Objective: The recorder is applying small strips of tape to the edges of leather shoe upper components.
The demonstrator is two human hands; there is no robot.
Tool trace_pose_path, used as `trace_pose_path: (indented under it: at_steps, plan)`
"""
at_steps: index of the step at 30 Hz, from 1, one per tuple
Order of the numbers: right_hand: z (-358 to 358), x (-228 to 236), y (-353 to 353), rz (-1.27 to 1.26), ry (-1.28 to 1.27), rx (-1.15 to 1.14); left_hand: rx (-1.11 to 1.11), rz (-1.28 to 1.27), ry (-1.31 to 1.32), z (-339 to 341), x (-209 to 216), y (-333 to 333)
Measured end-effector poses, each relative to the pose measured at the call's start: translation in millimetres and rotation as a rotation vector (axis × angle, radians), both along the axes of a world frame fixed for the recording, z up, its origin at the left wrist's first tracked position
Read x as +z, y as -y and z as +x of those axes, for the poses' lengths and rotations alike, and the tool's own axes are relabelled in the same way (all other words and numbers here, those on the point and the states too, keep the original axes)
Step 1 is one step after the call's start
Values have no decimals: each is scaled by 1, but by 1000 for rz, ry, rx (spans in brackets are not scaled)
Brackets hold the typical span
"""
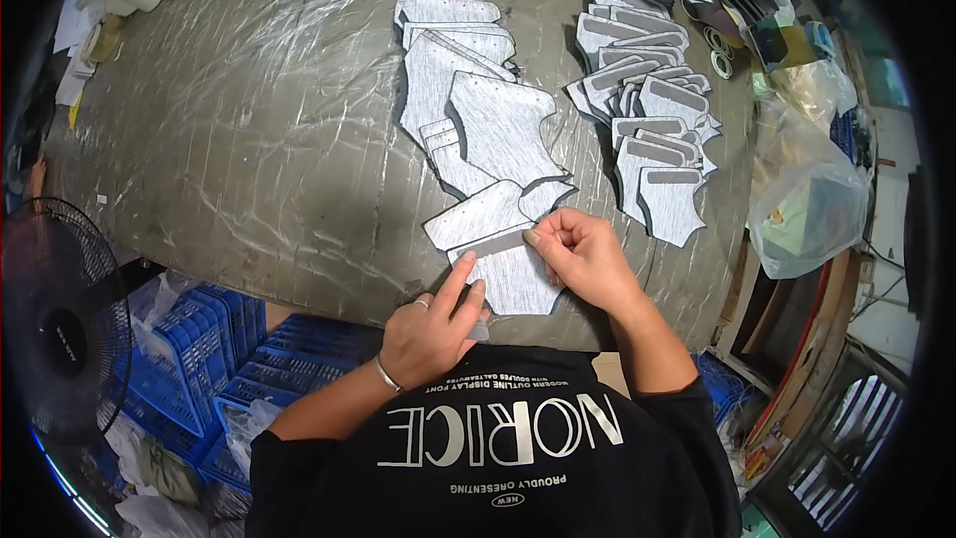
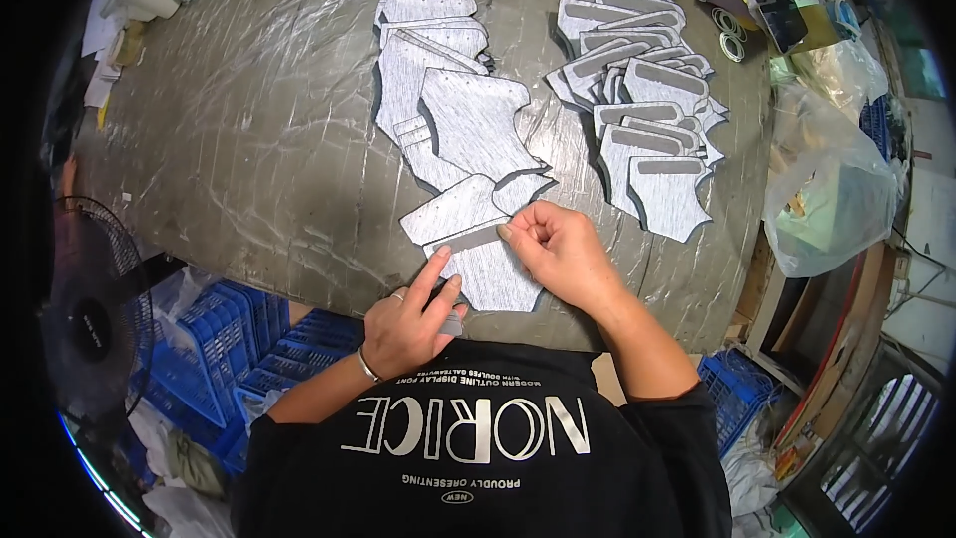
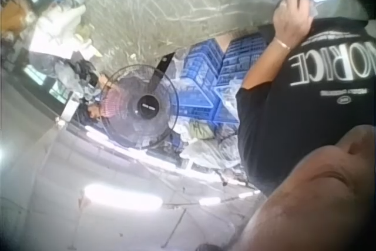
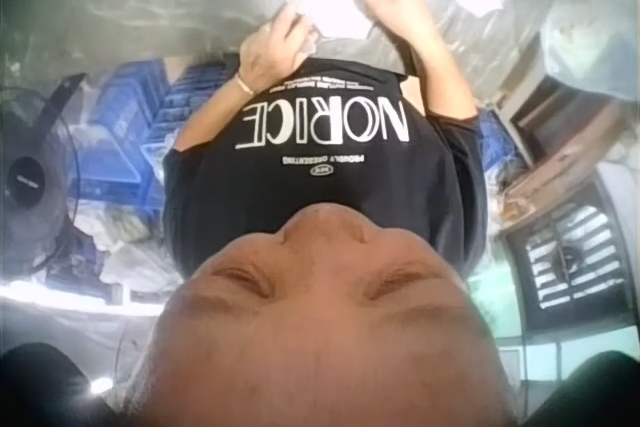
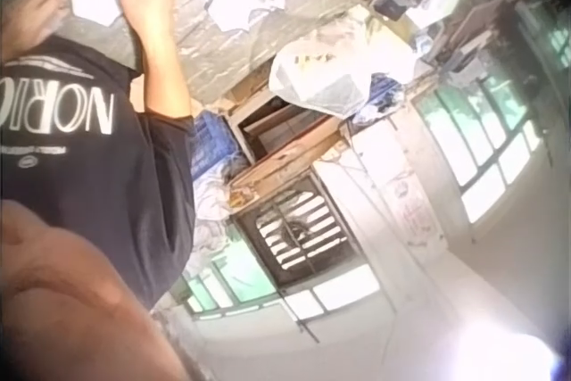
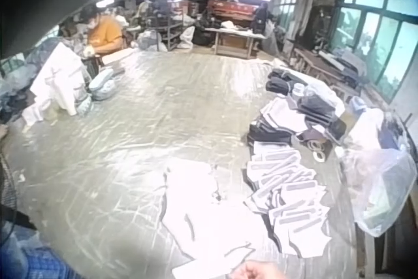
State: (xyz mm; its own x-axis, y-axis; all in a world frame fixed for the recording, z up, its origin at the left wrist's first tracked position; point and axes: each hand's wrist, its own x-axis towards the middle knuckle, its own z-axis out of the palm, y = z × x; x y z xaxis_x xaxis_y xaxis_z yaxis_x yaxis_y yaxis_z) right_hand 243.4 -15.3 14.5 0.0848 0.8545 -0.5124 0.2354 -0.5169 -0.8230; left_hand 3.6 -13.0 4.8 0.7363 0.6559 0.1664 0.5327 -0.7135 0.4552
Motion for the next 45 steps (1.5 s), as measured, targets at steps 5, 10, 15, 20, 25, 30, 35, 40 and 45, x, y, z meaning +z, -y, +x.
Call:
trace_pose_path:
  at_steps: [5,10,15,20,25,30,35,40,45]
  plan:
    - [-5,3,-2,3,142,-49,-12,37,-34,0,-3,1]
    - [-10,10,0,240,659,3,-19,11,-48,1,4,0]
    - [-9,19,27,454,791,27,-28,-4,-33,3,5,1]
    - [-16,24,46,550,827,193,19,-65,-33,1,5,4]
    - [36,28,60,339,313,-379,126,-98,304,-3,-5,5]
    - [72,38,55,677,944,-201,354,-907,678,-8,1,4]
    - [-7,32,44,684,798,598,362,-1428,935,-10,6,-12]
    - [-30,22,80,530,824,503,344,-1438,890,-8,15,-10]
    - [-35,34,83,616,521,142,389,-1265,826,10,19,1]
